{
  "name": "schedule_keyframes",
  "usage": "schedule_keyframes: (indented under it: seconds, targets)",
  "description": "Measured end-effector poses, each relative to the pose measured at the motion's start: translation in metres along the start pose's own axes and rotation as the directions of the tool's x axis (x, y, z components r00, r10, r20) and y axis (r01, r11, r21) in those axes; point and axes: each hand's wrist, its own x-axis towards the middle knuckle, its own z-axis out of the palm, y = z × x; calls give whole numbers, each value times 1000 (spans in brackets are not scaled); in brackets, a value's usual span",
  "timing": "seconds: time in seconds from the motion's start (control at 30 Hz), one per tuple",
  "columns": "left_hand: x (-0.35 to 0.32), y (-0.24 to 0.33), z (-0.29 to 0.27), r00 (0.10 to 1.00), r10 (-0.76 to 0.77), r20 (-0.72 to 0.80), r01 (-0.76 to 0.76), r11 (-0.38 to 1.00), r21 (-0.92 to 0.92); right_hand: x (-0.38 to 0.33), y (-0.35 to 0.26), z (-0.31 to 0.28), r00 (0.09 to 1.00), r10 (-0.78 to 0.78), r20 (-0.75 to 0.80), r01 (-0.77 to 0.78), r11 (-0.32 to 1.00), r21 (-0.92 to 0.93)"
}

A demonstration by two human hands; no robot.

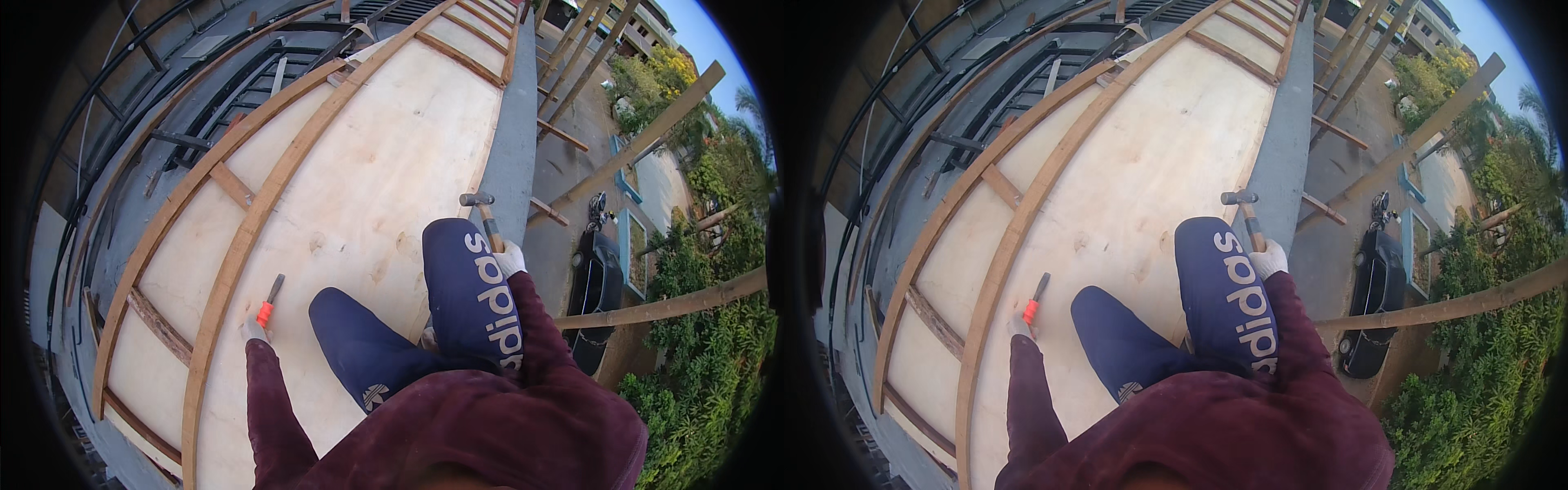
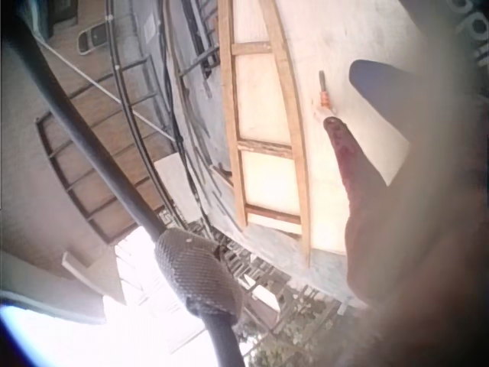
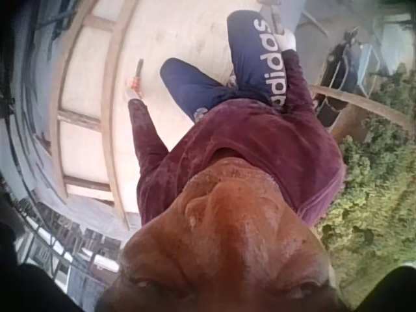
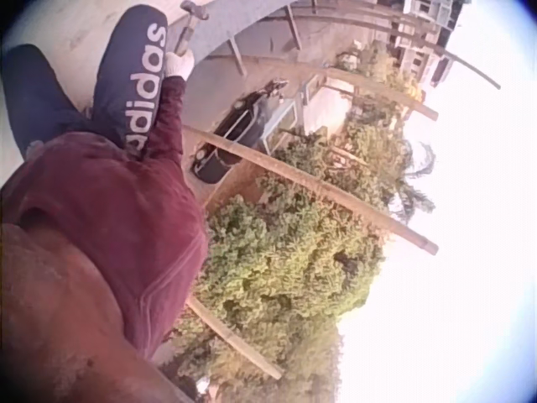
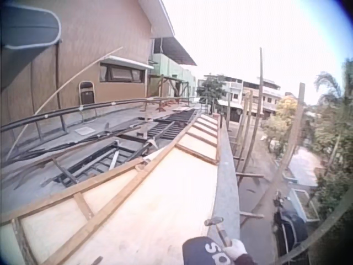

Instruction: The person assembles a wooden frame on a concrete surface using a hammer and a red-handled tool. They position wooden slats, secure them with nails, and repeatedly hammer the joints to tighten the structure.

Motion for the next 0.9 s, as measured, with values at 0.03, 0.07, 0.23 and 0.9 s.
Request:
schedule_keyframes:
  seconds: [0.03,0.07,0.23,0.9]
  targets:
    - [-4,-1,6,1000,-9,13,9,1000,19,-3,3,-18,996,-26,-79,29,999,33]
    - [-14,-3,10,1000,-21,16,21,999,46,-10,-2,-40,990,-28,-140,46,991,125]
    - [5,-16,-9,995,31,-96,-27,999,47,-42,-99,-178,991,-117,-57,128,791,598]
    - [-44,23,-3,966,-180,-188,193,979,57,30,-226,-141,529,-50,847,-799,306,517]
